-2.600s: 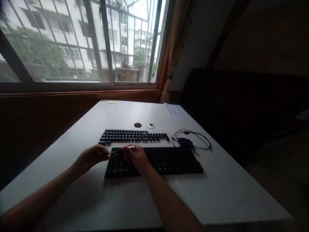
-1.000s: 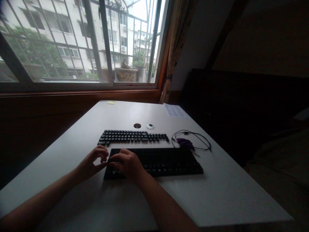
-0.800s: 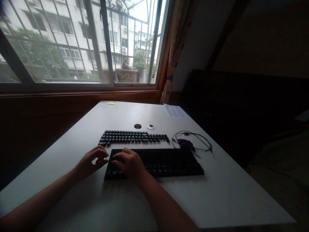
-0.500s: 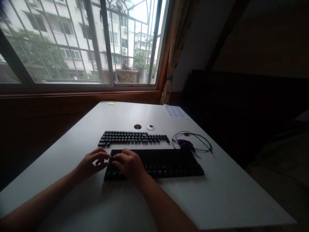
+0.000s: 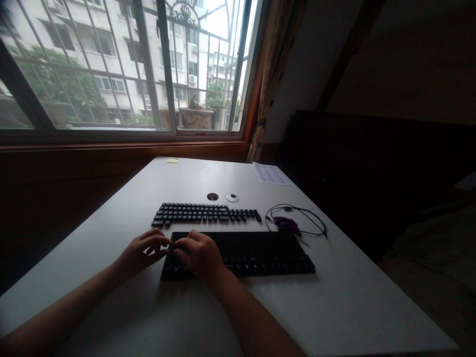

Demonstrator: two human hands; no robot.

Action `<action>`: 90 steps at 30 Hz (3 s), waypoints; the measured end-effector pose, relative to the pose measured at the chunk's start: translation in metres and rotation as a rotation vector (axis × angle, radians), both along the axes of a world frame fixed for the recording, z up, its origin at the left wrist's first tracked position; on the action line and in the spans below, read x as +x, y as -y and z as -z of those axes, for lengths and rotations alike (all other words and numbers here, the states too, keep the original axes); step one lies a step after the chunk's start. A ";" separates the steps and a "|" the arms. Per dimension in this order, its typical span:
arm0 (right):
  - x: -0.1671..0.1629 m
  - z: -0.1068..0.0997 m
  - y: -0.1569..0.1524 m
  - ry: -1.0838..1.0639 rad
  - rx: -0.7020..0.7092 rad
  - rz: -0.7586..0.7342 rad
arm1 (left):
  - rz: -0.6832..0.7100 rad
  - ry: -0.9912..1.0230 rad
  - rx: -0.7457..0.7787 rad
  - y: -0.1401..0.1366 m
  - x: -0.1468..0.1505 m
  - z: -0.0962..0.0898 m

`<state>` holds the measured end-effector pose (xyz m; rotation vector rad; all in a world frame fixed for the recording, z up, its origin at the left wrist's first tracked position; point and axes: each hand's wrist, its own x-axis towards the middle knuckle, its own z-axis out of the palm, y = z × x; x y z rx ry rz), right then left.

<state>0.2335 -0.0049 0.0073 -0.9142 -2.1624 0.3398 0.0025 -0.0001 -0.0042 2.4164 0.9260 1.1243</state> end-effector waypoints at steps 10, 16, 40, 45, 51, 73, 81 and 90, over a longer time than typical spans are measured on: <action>-0.004 -0.026 -0.039 0.222 -0.060 0.141 | -0.247 -0.136 0.015 -0.014 -0.031 0.005; -0.030 -0.027 -0.066 0.400 -0.160 0.176 | -0.357 -0.079 0.057 -0.028 -0.054 0.006; -0.037 -0.004 -0.071 0.383 -0.111 0.255 | -0.457 -0.402 -0.024 -0.028 -0.032 0.020; -0.036 -0.007 -0.064 0.466 -0.123 0.231 | -0.556 -0.609 -0.133 -0.025 -0.024 0.014; -0.040 -0.011 -0.060 0.538 -0.164 0.208 | -0.577 -0.670 -0.132 -0.024 -0.017 0.011; -0.046 -0.008 -0.061 0.539 -0.187 0.228 | -0.576 -0.681 -0.129 -0.024 -0.014 0.008; -0.046 -0.005 -0.063 0.558 -0.175 0.228 | -0.590 -0.686 -0.128 -0.025 -0.015 0.010; -0.046 -0.007 -0.061 0.539 -0.182 0.229 | -0.578 -0.675 -0.134 -0.025 -0.017 0.011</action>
